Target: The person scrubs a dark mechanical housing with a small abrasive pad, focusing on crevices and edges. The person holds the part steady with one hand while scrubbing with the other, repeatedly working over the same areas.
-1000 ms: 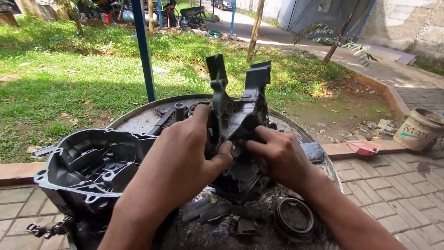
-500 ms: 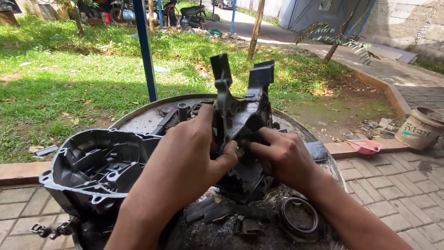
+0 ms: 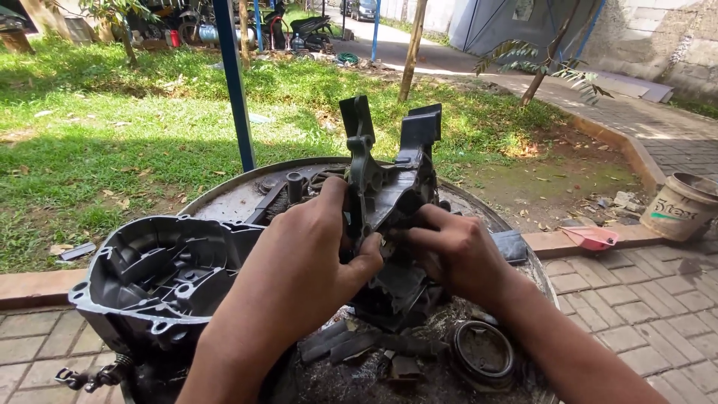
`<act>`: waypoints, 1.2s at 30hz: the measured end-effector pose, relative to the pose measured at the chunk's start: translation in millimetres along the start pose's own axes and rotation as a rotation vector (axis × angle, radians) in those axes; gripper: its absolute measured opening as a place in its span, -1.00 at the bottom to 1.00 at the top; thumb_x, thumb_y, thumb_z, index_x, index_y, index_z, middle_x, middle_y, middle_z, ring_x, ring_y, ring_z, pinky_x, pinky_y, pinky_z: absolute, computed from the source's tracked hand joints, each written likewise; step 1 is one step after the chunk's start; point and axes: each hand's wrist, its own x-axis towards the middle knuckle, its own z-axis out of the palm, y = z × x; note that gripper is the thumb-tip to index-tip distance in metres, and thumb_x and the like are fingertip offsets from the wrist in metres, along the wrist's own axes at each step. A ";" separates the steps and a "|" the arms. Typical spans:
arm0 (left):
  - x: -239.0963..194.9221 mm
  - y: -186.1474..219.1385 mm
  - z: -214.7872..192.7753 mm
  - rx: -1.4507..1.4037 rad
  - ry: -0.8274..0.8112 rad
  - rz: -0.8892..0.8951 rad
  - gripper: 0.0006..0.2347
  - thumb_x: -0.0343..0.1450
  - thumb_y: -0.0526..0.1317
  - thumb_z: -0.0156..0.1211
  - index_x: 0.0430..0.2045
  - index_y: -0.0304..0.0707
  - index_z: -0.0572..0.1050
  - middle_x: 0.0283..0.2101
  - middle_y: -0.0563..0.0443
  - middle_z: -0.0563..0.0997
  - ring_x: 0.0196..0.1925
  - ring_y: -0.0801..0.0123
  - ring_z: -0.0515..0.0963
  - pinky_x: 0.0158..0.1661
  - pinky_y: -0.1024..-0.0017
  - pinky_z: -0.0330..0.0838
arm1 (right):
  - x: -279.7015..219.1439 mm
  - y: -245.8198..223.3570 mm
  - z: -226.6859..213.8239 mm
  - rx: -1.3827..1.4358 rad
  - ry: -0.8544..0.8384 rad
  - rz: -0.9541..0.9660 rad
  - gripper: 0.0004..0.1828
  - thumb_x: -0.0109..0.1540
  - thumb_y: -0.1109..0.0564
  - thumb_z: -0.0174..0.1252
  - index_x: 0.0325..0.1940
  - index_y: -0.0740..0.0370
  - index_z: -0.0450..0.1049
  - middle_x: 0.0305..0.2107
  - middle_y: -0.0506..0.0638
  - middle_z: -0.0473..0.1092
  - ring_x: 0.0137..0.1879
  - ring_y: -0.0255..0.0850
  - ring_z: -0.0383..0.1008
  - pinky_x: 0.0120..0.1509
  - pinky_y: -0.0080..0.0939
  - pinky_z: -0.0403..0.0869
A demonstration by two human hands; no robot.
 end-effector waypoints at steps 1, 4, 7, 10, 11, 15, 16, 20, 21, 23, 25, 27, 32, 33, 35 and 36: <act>-0.7 -0.1 -0.9 0.002 -0.006 0.000 -0.69 0.43 -0.06 0.20 -0.08 -0.21 0.36 -0.48 -0.10 0.64 -0.50 -0.03 0.63 -0.45 0.08 0.46 | -0.9 0.7 1.3 0.003 0.002 0.006 -0.90 0.21 0.35 0.20 -0.21 0.26 0.55 -0.38 0.04 0.41 -0.46 -0.22 0.45 -0.54 -0.27 0.49; 0.4 -0.1 -2.9 -0.052 0.002 0.011 -0.67 0.41 -0.09 0.21 -0.02 -0.20 0.37 -0.40 -0.04 0.70 -0.47 0.08 0.67 -0.42 0.16 0.50 | -0.1 3.3 1.7 -0.048 0.023 -0.018 -0.93 0.26 0.27 0.24 -0.17 0.28 0.56 -0.39 0.07 0.45 -0.48 -0.21 0.47 -0.53 -0.27 0.54; 0.6 -1.7 -1.0 -0.010 -0.021 -0.004 -0.70 0.42 -0.05 0.21 -0.08 -0.17 0.37 -0.44 -0.06 0.66 -0.45 0.01 0.64 -0.40 0.11 0.46 | -2.7 4.8 2.0 -0.024 0.019 -0.058 -0.86 0.26 0.22 0.15 -0.13 0.16 0.58 -0.37 0.03 0.37 -0.52 -0.21 0.40 -0.58 -0.17 0.40; -0.7 -1.0 -2.0 -0.036 0.014 -0.004 -0.67 0.39 -0.07 0.20 -0.04 -0.19 0.38 -0.36 -0.10 0.70 -0.39 -0.04 0.68 -0.37 0.10 0.47 | -10.0 18.1 0.9 -0.074 0.000 0.052 -0.97 0.26 0.19 0.22 -0.26 0.19 0.55 -0.41 0.02 0.39 -0.54 -0.16 0.38 -0.57 -0.13 0.35; -0.8 1.3 -4.7 -0.025 -0.017 -0.042 -0.70 0.41 -0.05 0.21 -0.08 -0.15 0.38 -0.42 -0.05 0.65 -0.44 0.06 0.62 -0.39 0.14 0.43 | -11.4 23.6 -0.7 -0.043 -0.072 0.187 -0.93 0.23 0.15 0.21 -0.30 0.17 0.58 -0.41 0.00 0.45 -0.50 -0.15 0.45 -0.56 -0.11 0.42; -0.7 -1.6 -3.1 0.007 -0.031 -0.061 -0.71 0.41 -0.02 0.22 -0.13 -0.12 0.36 -0.53 -0.02 0.60 -0.50 0.07 0.58 -0.42 0.14 0.37 | -10.0 24.4 -3.9 -0.030 -0.118 0.349 -0.88 0.19 0.10 0.20 -0.26 0.17 0.57 -0.44 0.02 0.51 -0.47 -0.13 0.49 -0.50 -0.08 0.49; -0.4 -1.5 -3.9 0.008 -0.029 -0.060 -0.71 0.41 -0.02 0.22 -0.13 -0.12 0.36 -0.53 -0.02 0.60 -0.50 0.07 0.58 -0.42 0.14 0.37 | -8.8 23.9 -4.8 -0.031 -0.117 0.348 -0.88 0.19 0.10 0.20 -0.26 0.17 0.57 -0.44 0.02 0.51 -0.47 -0.13 0.49 -0.50 -0.08 0.49; 0.1 -1.8 -5.0 0.012 -0.048 -0.096 -0.73 0.40 0.01 0.21 -0.18 -0.06 0.36 -0.54 0.05 0.59 -0.51 0.14 0.58 -0.41 0.20 0.38 | -5.0 17.3 -7.7 0.026 -0.081 0.323 -0.82 0.17 0.13 0.24 -0.17 0.22 0.58 -0.40 0.03 0.50 -0.42 -0.14 0.49 -0.45 -0.13 0.52; 0.0 -2.4 -5.0 0.006 -0.047 -0.109 -0.72 0.39 0.01 0.22 -0.18 -0.05 0.36 -0.54 0.07 0.61 -0.51 0.14 0.60 -0.40 0.21 0.40 | -3.4 14.8 -8.1 0.076 -0.072 0.304 -0.80 0.17 0.17 0.24 -0.16 0.26 0.58 -0.37 0.04 0.52 -0.39 -0.16 0.51 -0.42 -0.19 0.56; 0.1 -2.5 -5.2 0.004 -0.048 -0.116 -0.73 0.38 0.01 0.23 -0.19 -0.04 0.36 -0.55 0.09 0.60 -0.51 0.18 0.59 -0.40 0.23 0.40 | -2.7 12.8 -8.6 0.080 -0.053 0.273 -0.78 0.17 0.18 0.24 -0.13 0.29 0.58 -0.35 0.07 0.53 -0.38 -0.13 0.52 -0.40 -0.16 0.55; -0.2 -2.4 -5.7 0.002 -0.052 -0.121 -0.73 0.38 0.00 0.23 -0.20 -0.04 0.36 -0.56 0.10 0.59 -0.51 0.21 0.58 -0.40 0.25 0.40 | -2.7 11.3 -7.4 0.083 -0.033 0.244 -0.76 0.16 0.19 0.25 -0.10 0.32 0.57 -0.33 0.09 0.54 -0.36 -0.11 0.53 -0.38 -0.13 0.54; -0.2 -2.1 -6.5 0.003 -0.061 -0.147 -0.73 0.38 -0.01 0.24 -0.16 -0.02 0.39 -0.55 0.10 0.60 -0.51 0.25 0.57 -0.41 0.27 0.37 | -2.3 11.7 -5.8 0.091 -0.027 0.194 -0.76 0.14 0.21 0.29 -0.14 0.36 0.56 -0.38 0.08 0.52 -0.38 -0.12 0.52 -0.41 -0.16 0.54; 1.4 -12.5 -8.2 -0.022 -0.052 -0.140 -0.68 0.39 -0.01 0.19 -0.02 -0.03 0.40 -0.46 0.04 0.67 -0.45 0.21 0.63 -0.36 0.27 0.42 | -0.7 6.4 -6.8 0.099 -0.014 0.217 -0.76 0.14 0.23 0.25 -0.11 0.32 0.55 -0.36 0.09 0.53 -0.37 -0.07 0.52 -0.36 -0.10 0.51; 1.7 -16.2 -8.3 -0.003 -0.037 -0.120 -0.63 0.40 -0.01 0.17 0.05 -0.05 0.38 -0.39 0.00 0.71 -0.40 0.15 0.67 -0.34 0.23 0.46 | -0.2 6.4 -6.7 0.096 0.011 0.210 -0.74 0.14 0.24 0.26 -0.10 0.36 0.54 -0.35 0.10 0.53 -0.37 -0.09 0.53 -0.34 -0.12 0.52; 2.9 -20.5 -7.6 -0.004 -0.037 -0.104 -0.64 0.41 -0.01 0.15 0.05 -0.08 0.38 -0.29 -0.02 0.72 -0.31 0.14 0.70 -0.29 0.22 0.51 | 0.0 6.2 -6.6 0.084 0.008 0.222 -0.72 0.14 0.21 0.26 -0.08 0.36 0.54 -0.34 0.11 0.54 -0.36 -0.08 0.55 -0.33 -0.12 0.54; 3.2 -22.7 -6.8 -0.007 -0.041 -0.089 -0.64 0.43 -0.01 0.13 0.06 -0.10 0.38 -0.19 -0.03 0.74 -0.22 0.13 0.73 -0.23 0.21 0.55 | -0.6 5.9 -6.2 0.073 0.004 0.236 -0.70 0.15 0.19 0.27 -0.07 0.37 0.54 -0.32 0.12 0.55 -0.34 -0.07 0.57 -0.31 -0.11 0.56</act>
